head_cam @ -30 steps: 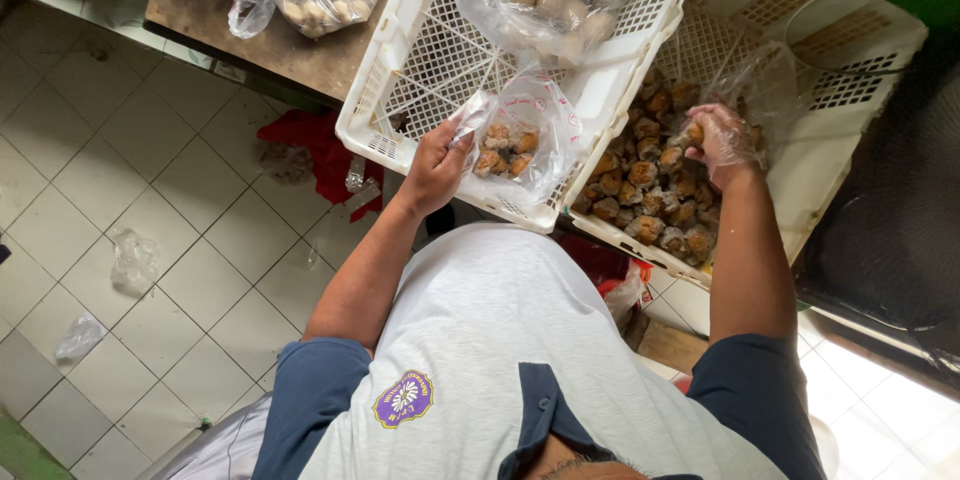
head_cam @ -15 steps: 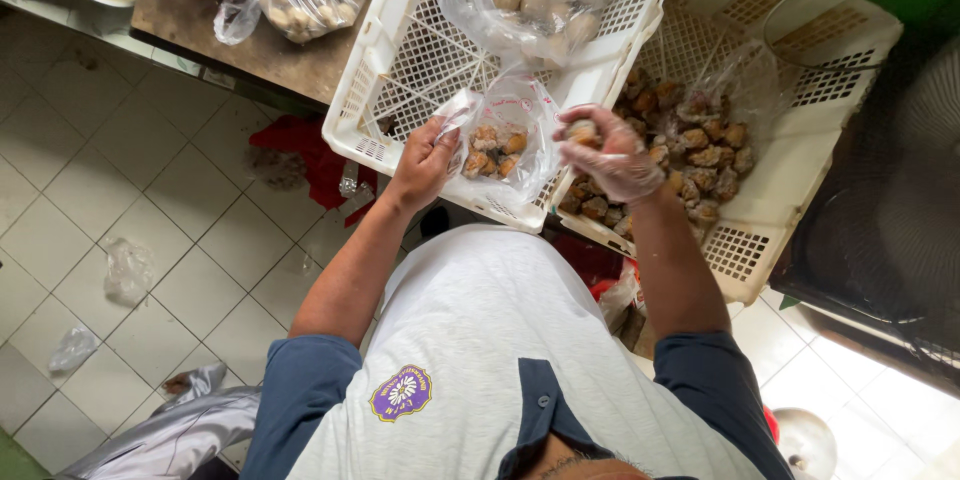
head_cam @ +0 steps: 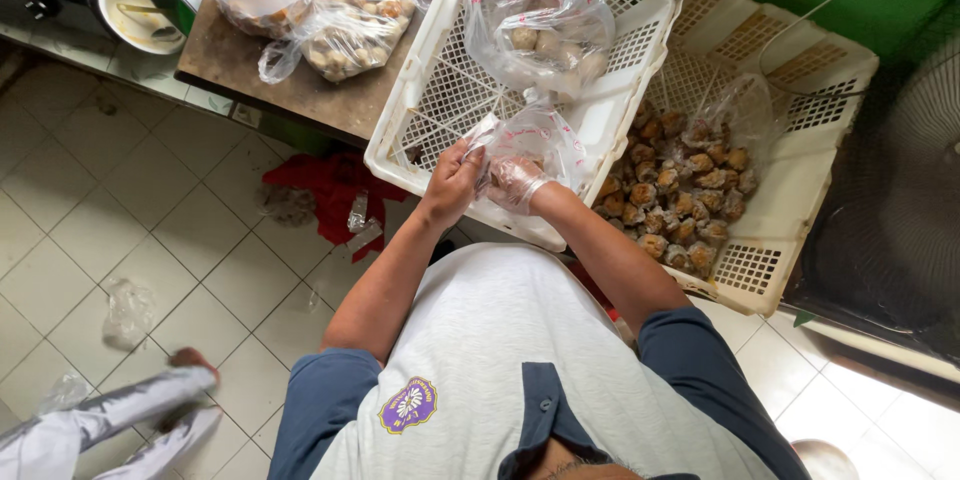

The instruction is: The person packs fried dough snacks from a white plastic crate into a clear plastic bag, opening the bag and placing items in one at a time by hand. They fill the bag, adjust it in the crate, and continue filling it with more snacks from the adjacent crate.

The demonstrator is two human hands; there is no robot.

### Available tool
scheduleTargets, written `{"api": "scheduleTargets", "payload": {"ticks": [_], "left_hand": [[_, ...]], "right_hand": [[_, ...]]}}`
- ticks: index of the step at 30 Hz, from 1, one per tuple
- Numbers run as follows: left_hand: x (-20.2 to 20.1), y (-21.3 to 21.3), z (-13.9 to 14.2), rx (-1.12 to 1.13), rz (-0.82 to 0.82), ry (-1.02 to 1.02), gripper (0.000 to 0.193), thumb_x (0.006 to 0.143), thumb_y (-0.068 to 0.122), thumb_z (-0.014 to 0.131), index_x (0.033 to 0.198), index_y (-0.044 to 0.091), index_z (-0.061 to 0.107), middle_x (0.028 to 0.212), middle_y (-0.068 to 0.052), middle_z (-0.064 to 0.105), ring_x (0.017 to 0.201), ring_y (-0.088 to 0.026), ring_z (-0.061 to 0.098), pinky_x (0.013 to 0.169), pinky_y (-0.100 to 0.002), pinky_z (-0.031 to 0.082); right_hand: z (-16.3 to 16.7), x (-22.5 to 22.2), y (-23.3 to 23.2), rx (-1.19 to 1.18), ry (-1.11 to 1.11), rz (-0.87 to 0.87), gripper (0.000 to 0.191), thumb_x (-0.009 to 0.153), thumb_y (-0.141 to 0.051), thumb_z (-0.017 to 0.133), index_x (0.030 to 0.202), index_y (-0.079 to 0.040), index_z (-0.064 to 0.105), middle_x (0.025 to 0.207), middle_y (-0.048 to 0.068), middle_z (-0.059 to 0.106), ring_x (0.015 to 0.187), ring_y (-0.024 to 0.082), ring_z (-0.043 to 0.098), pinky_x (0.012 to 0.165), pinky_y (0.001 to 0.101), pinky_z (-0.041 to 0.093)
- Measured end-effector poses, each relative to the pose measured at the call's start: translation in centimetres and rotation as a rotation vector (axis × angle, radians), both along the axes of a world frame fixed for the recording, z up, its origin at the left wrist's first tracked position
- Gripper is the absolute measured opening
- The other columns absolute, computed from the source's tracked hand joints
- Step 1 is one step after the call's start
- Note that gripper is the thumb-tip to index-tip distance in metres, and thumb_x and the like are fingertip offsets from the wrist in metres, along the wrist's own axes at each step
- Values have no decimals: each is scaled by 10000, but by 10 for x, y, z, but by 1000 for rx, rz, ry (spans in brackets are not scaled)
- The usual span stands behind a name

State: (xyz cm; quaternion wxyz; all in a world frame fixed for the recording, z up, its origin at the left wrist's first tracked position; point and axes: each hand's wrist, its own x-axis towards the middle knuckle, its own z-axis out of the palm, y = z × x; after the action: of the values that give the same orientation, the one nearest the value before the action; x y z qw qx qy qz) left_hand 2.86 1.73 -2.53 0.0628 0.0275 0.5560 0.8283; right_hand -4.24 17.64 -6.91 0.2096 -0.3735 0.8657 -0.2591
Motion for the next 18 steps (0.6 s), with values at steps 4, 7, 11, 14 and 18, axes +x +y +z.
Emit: {"api": "scheduleTargets", "payload": {"ticks": [4, 7, 11, 14, 18], "left_hand": [[-2, 2, 1, -28, 18, 13, 266, 1115, 156, 452, 1302, 17, 580, 912, 34, 618, 746, -33, 533, 637, -215, 470], [-4, 3, 2, 87, -10, 12, 262, 1116, 136, 459, 1316, 8, 568, 1032, 16, 672, 900, -48, 616, 794, -232, 542], [-3, 1, 1, -111, -28, 26, 243, 1120, 152, 478, 1257, 4, 614, 893, -13, 626, 735, -61, 538, 627, -235, 468], [-2, 1, 0, -113, -36, 54, 231, 1120, 147, 487, 1239, -1, 618, 964, -33, 641, 832, -72, 562, 720, -250, 497], [0, 1, -1, -87, -39, 143, 223, 1106, 139, 491, 1236, -3, 602, 1060, -35, 670, 946, -73, 607, 847, -257, 542]], "right_hand": [[0, 5, 12, -5, -37, -62, 306, 785, -210, 743, 1024, -34, 666, 983, 190, 707, 928, 390, 669, 823, 484, 545], [7, 6, 11, -26, -77, -66, 266, 793, -193, 720, 1015, -48, 697, 968, 184, 724, 937, 373, 685, 834, 475, 546], [3, 4, 5, 20, -53, -207, 232, 825, -132, 664, 1025, -18, 691, 961, 214, 714, 929, 383, 691, 816, 469, 557], [-12, 0, 8, 337, -95, -192, 257, 905, -217, 675, 1077, -29, 714, 1049, 208, 744, 1020, 360, 710, 932, 448, 571], [-36, -1, 17, -206, -19, 14, 653, 721, -153, 737, 1330, 11, 567, 1272, 233, 618, 1177, 403, 580, 1009, 491, 457]]}}
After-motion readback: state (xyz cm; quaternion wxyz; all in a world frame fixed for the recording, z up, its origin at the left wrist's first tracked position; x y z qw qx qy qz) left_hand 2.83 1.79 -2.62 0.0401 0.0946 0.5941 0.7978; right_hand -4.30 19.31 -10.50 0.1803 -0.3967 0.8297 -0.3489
